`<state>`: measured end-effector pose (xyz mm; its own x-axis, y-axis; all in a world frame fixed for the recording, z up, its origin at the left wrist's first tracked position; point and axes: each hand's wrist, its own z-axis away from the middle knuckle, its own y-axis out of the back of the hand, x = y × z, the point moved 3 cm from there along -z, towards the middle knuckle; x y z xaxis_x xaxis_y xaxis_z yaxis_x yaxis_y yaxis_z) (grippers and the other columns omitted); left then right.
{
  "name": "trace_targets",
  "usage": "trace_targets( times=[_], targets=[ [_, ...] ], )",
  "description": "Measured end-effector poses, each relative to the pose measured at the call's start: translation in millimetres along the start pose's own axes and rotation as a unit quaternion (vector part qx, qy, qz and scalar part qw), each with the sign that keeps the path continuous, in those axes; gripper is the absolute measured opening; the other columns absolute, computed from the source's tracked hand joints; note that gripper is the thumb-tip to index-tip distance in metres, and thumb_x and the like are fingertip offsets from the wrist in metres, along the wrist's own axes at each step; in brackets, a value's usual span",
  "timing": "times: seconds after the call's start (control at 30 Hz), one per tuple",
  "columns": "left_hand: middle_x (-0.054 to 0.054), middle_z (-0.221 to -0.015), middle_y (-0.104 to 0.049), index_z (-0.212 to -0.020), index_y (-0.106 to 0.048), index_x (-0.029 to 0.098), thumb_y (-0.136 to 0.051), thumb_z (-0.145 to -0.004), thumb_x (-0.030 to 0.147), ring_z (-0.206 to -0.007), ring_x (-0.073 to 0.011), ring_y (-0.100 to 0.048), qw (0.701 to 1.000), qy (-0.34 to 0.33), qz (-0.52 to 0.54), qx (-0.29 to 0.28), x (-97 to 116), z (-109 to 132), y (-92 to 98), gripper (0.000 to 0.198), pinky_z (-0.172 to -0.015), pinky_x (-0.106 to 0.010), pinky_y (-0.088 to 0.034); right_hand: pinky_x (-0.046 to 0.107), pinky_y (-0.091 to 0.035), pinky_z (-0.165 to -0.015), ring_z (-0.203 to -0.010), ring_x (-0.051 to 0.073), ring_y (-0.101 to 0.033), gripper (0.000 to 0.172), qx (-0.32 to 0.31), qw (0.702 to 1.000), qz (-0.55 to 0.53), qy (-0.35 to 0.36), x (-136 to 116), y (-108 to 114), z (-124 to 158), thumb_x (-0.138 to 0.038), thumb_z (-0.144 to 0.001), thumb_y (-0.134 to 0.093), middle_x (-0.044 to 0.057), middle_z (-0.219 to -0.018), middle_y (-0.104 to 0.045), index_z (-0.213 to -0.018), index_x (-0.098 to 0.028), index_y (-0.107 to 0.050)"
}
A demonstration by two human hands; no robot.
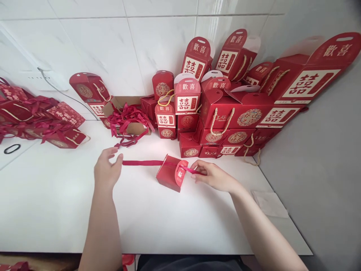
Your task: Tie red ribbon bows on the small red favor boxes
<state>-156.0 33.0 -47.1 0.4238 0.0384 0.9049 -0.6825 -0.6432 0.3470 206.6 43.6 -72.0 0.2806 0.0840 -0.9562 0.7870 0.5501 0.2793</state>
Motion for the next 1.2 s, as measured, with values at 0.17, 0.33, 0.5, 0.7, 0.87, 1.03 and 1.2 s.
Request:
trace_targets(
  times=[0.17,0.33,0.5,0.7,0.87,1.03,1.2],
  targets=[
    [-0.006,-0.11,-0.067,-0.103,-0.067,0.024,-0.059,-0.085,0.042,-0.105,-0.0229,-0.061,0.922,-0.073,-0.057,-0.376,25,22,-55.4,0.026,-0.094,-0.034,-0.047,0.026,-0.045,-0.061,-0.065,0.012,-0.055,0.02,0.009,0.998,-0.062,0.03,-16,-21,-8,-0.04,-0.091,-0.054,-0.001,-0.079,-0.061,-0.091,-0.02,-0.059],
    [-0.001,-0.075,-0.062,-0.077,-0.059,0.019,-0.058,-0.085,0.05,-0.07,-0.0163,-0.059,0.87,0.001,0.03,-0.491,32,47,-85.7,0.031,-0.065,-0.026,-0.047,0.028,-0.047,-0.074,-0.078,0.014,-0.058,0.022,0.04,0.996,-0.043,0.063,-25,-28,-12,-0.042,-0.094,-0.05,0.0,-0.089,-0.064,-0.094,-0.021,-0.057],
    [0.002,-0.062,-0.052,-0.067,-0.05,0.017,-0.065,-0.081,0.046,-0.057,-0.0109,-0.049,0.85,0.05,0.092,-0.516,24,60,-91.5,0.036,-0.055,-0.023,-0.038,0.031,-0.046,-0.082,-0.086,0.016,-0.06,0.01,0.045,0.996,0.031,0.071,-22,-31,-17,-0.029,-0.089,-0.057,0.001,-0.095,-0.068,-0.093,-0.021,-0.061],
    [0.002,-0.061,-0.051,-0.065,-0.047,0.016,-0.064,-0.083,0.044,-0.054,-0.0086,-0.045,0.83,0.073,0.109,-0.543,18,66,-89.5,0.037,-0.052,-0.022,-0.033,0.029,-0.045,-0.077,-0.084,0.017,-0.06,0.012,0.049,0.994,0.078,0.062,-16,-23,-17,-0.021,-0.083,-0.058,0.0,-0.094,-0.067,-0.095,-0.022,-0.06],
    [0.003,-0.057,-0.053,-0.065,-0.044,0.017,-0.06,-0.086,0.041,-0.05,-0.0084,-0.047,0.828,0.097,0.129,-0.537,15,66,-88.8,0.036,-0.05,-0.021,-0.035,0.028,-0.044,-0.079,-0.088,0.016,-0.059,0.013,0.018,0.997,0.024,0.065,-12,-19,-13,-0.021,-0.086,-0.057,0.0,-0.1,-0.066,-0.098,-0.023,-0.061],
    [0.005,-0.063,-0.055,-0.083,-0.057,0.018,-0.064,-0.084,0.041,-0.046,-0.0052,-0.04,0.843,0.096,0.095,-0.521,23,75,-93.0,0.024,-0.045,-0.018,-0.027,0.026,-0.04,-0.07,-0.073,0.014,-0.053,0.013,0.035,0.997,0.049,0.038,-9,-23,-14,-0.029,-0.092,-0.052,-0.001,-0.082,-0.064,-0.09,-0.021,-0.062],
    [0.001,-0.068,-0.059,-0.08,-0.064,0.016,-0.069,-0.08,0.04,-0.06,-0.0092,-0.051,0.857,0.066,0.043,-0.509,29,78,-92.5,0.024,-0.054,-0.02,-0.036,0.025,-0.035,-0.062,-0.064,0.012,-0.046,0.025,0.054,0.998,0.033,0.016,-9,-23,-12,-0.04,-0.092,-0.053,-0.003,-0.072,-0.057,-0.079,-0.02,-0.056]
  ],
)
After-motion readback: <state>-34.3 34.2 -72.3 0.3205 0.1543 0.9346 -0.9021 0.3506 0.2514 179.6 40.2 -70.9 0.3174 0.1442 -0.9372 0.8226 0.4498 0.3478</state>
